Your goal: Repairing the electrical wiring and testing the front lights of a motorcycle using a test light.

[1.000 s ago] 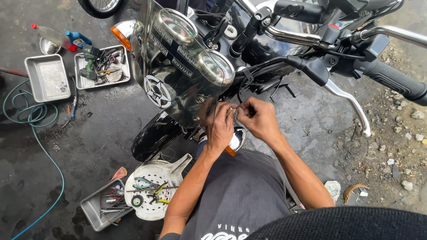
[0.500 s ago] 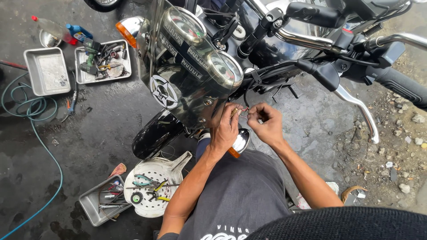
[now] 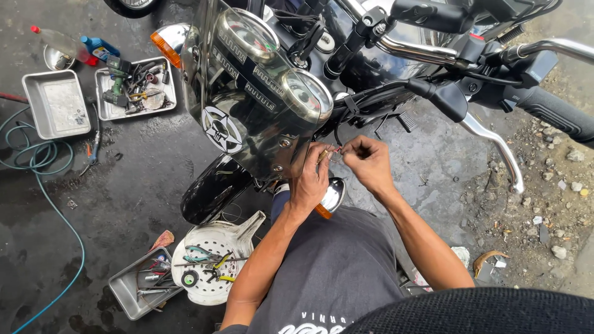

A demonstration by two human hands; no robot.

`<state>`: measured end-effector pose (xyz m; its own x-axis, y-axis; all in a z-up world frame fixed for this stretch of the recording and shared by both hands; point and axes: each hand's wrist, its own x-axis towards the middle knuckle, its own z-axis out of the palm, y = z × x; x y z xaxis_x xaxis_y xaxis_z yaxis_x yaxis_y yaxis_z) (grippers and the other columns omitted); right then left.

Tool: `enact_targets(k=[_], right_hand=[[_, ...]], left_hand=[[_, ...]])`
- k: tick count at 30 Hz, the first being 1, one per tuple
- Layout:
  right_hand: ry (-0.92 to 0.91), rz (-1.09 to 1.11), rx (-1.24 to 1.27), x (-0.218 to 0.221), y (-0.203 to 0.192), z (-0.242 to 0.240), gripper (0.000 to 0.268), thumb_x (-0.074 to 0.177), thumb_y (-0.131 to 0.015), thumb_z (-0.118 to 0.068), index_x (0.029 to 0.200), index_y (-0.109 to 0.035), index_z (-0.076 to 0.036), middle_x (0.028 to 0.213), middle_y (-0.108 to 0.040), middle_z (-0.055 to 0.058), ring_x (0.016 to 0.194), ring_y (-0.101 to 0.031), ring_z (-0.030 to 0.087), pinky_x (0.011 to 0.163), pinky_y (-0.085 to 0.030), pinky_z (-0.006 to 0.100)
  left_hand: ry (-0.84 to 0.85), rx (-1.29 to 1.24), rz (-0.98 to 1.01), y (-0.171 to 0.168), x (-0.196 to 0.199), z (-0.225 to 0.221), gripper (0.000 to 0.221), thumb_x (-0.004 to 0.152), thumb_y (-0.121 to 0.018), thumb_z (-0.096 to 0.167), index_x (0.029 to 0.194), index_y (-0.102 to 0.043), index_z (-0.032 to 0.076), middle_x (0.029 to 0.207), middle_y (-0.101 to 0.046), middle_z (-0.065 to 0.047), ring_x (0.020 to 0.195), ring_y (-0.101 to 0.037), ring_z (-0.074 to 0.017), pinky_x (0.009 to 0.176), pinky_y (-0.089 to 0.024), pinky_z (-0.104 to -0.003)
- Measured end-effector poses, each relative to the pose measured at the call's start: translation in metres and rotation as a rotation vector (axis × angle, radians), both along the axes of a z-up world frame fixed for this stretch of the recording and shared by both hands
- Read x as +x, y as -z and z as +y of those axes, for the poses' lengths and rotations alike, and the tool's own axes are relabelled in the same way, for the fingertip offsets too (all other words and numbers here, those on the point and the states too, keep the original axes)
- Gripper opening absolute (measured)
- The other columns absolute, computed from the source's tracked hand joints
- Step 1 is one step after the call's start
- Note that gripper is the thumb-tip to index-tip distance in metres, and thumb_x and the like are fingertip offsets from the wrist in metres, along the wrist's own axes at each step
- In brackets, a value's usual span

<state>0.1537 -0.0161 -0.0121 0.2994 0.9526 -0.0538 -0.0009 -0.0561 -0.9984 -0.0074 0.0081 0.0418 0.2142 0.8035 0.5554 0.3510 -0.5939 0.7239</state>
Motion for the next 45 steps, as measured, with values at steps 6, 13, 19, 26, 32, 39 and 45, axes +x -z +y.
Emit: enact_targets(k=[6,13,19,26,32,39,45], right_hand=[[-0.079,0.173,-0.016,-0.003,-0.029,-0.002,0.017,0.081,-0.072,-0.011,0.088,-0.074,0.003,0.057,-0.055,0.005,0.05,-0.046,0.005,0.046,-0.04,0.022],[0.034,-0.208,0.043,-0.018,-0.022,0.008,0.007,0.072,-0.069,-0.005,0.067,-0.07,-0.01,0.05,-0.05,-0.001,0.051,-0.047,0.005,0.047,-0.038,0.021],[0.077,-0.561,0.295,-0.017,-0.012,0.009,0.01,0.068,-0.065,-0.005,0.063,-0.06,-0.012,0.056,-0.047,0.005,0.051,-0.054,0.022,0.05,-0.043,0.031],[0.007,-0.232,0.207,0.01,-0.014,-0.008,0.012,0.077,-0.064,0.002,0.076,-0.072,-0.007,0.063,-0.057,0.008,0.057,-0.052,0.013,0.054,-0.044,0.028],[-0.055,-0.171,0.118,-0.004,-0.051,-0.007,0.007,0.083,-0.07,-0.007,0.08,-0.076,-0.006,0.06,-0.058,0.007,0.057,-0.051,0.012,0.051,-0.043,0.029],[-0.108,-0.088,-0.13,-0.011,-0.028,0.014,0.014,0.079,-0.073,-0.015,0.065,-0.071,-0.012,0.049,-0.05,0.0,0.053,-0.047,0.007,0.048,-0.038,0.024],[-0.02,-0.192,0.0,-0.022,-0.017,0.012,0.013,0.077,-0.066,-0.01,0.064,-0.069,-0.012,0.05,-0.051,0.001,0.052,-0.047,0.008,0.048,-0.037,0.025]], left_hand=[[-0.001,0.013,0.01,0.017,0.0,0.0,0.015,0.103,-0.058,0.015,0.101,-0.072,0.012,0.089,-0.069,-0.004,0.085,-0.072,-0.0266,0.08,-0.058,-0.035],[0.008,0.029,0.112,0.023,0.004,-0.001,0.009,0.098,-0.061,0.009,0.1,-0.069,0.012,0.087,-0.065,-0.004,0.081,-0.07,-0.028,0.076,-0.057,-0.038],[-0.037,0.036,0.148,0.029,0.004,-0.003,0.013,0.099,-0.054,0.007,0.102,-0.065,0.012,0.085,-0.06,-0.007,0.081,-0.068,-0.0318,0.075,-0.056,-0.039],[-0.006,-0.041,0.062,0.004,0.002,-0.006,0.018,0.094,-0.055,0.0,0.103,-0.067,0.011,0.091,-0.064,-0.005,0.085,-0.068,-0.0278,0.078,-0.056,-0.036],[0.021,-0.06,0.037,0.017,0.003,-0.003,0.013,0.099,-0.056,0.004,0.102,-0.068,0.01,0.092,-0.066,-0.005,0.085,-0.069,-0.0268,0.077,-0.056,-0.036],[0.004,0.001,0.094,0.018,-0.002,-0.004,0.011,0.096,-0.06,0.005,0.1,-0.068,0.011,0.091,-0.066,-0.004,0.085,-0.07,-0.0261,0.079,-0.057,-0.036],[-0.006,0.024,0.076,0.019,-0.001,-0.005,0.01,0.098,-0.059,0.006,0.1,-0.068,0.011,0.088,-0.064,-0.006,0.084,-0.07,-0.0303,0.078,-0.057,-0.037]])
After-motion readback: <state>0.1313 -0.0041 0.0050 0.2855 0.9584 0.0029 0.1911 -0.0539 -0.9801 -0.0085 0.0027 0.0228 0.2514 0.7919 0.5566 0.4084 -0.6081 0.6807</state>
